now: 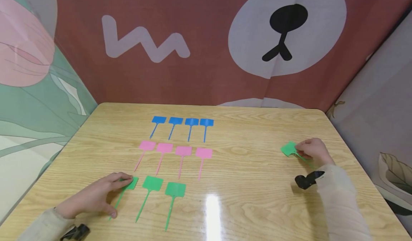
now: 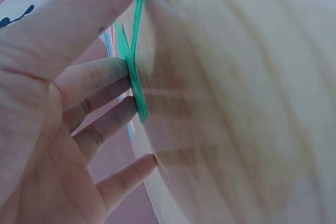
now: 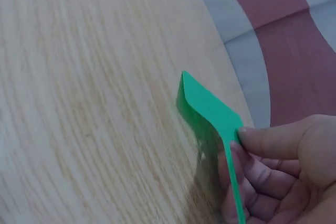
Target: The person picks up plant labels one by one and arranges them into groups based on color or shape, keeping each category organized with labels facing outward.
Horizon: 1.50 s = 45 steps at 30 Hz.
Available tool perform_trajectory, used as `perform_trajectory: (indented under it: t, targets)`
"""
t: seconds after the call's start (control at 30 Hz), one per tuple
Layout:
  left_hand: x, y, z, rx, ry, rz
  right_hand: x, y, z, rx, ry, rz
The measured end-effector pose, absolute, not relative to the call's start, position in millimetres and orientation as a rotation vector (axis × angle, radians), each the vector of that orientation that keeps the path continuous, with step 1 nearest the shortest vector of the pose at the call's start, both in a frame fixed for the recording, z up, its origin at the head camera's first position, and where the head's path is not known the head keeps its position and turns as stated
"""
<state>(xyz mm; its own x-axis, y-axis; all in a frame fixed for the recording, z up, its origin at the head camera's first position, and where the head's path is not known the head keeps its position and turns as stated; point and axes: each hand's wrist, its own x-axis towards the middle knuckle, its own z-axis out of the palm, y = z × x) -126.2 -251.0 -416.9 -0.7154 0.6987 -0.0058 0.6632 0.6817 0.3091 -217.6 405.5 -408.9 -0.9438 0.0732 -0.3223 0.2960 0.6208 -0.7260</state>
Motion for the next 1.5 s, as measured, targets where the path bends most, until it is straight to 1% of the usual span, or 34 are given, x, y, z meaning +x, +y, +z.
perform_trajectory:
  t: [0.27, 0.77, 0.97, 1.03, 1.13, 1.4, 1.5]
  targets:
    - [-126, -251, -417, 1.107, 2.768, 0.437, -219, 402, -404, 0.397, 2.293, -1.589]
    - [-127, -251, -418, 1.121, 2.759, 0.451, -209, 387, -401, 0.204, 2.25, -1.75]
    - [-126, -251, -417, 1.09, 2.744, 0.448, -219, 400, -424, 0.153, 2.178, -1.864]
    - [-126, -252, -417, 1.083, 2.74, 0.447, -223, 404, -433, 0.178, 2.148, -1.913]
    - [-126, -252, -417, 1.084, 2.74, 0.447, -226, 402, -439, 0.157, 2.156, -1.928]
    - [-126, -252, -417, 1.104, 2.753, 0.45, -220, 378, -427, 0.192, 2.192, -1.885]
    - [-126, -251, -418, 1.115, 2.76, 0.457, -217, 371, -425, 0.11, 2.211, -1.882]
